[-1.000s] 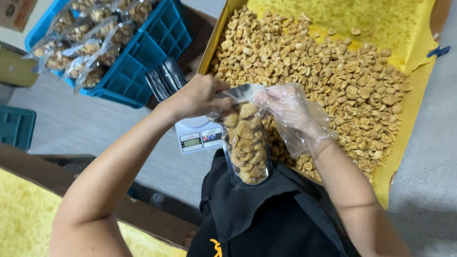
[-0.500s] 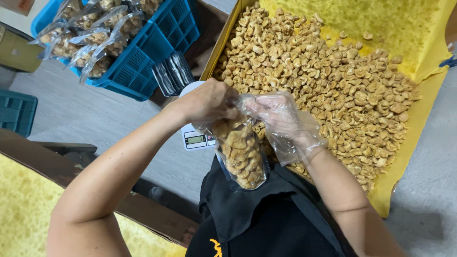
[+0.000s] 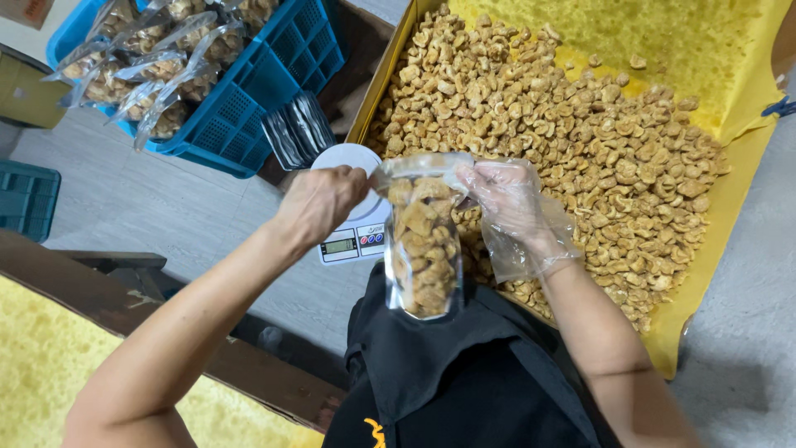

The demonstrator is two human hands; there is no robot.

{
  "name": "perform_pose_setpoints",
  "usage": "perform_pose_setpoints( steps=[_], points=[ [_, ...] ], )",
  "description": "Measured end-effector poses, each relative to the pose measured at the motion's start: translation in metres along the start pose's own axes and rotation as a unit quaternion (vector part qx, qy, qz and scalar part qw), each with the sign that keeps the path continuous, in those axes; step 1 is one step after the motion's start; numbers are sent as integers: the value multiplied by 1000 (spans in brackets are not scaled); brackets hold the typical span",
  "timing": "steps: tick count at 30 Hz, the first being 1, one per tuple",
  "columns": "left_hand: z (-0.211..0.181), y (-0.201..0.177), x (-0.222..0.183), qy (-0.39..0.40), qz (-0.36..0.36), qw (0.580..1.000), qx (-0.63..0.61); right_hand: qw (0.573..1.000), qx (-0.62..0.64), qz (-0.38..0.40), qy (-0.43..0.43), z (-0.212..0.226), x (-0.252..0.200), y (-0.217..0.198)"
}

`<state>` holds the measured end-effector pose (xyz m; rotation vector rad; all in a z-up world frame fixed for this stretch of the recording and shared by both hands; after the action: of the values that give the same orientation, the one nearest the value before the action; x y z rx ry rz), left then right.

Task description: The person spreads cashew nuts on a yellow tray, then scoops them into clear plastic bags and weighs each bag on a digital scale. Filled bags are placed into a blue crate.

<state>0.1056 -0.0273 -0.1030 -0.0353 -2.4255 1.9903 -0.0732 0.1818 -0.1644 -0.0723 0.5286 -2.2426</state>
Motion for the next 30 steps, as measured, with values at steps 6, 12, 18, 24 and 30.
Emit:
perform_pose_setpoints(
  steps=[6,12,18,24,30],
  points=[
    [31,-22,18,0,74,970,-232,998,-25,51,-23,10,8,11],
    [-7,-1,11,-132,262,799,-524,990,-26,138,5,52,3,25],
    [28,-43,-40,-155,137,860,-466,964,165,154,142,59,29,7],
    [183,-140,-81,-56,-320,939,-111,950,222,207,76,34,82,62],
    [422,-135,-25,-160,-429,888,-38,971,149,133,134,5,118,134]
  ],
)
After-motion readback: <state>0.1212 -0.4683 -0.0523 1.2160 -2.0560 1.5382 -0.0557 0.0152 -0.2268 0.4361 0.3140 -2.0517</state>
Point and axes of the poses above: each hand's wrist, its own x-axis towards the middle knuckle, its own y-axis out of the palm, z = x × y, the point moved 4 cm from there along x, towards the middle knuckle, and after that the axes turned 10 degrees about y, right-handed, at the moved point
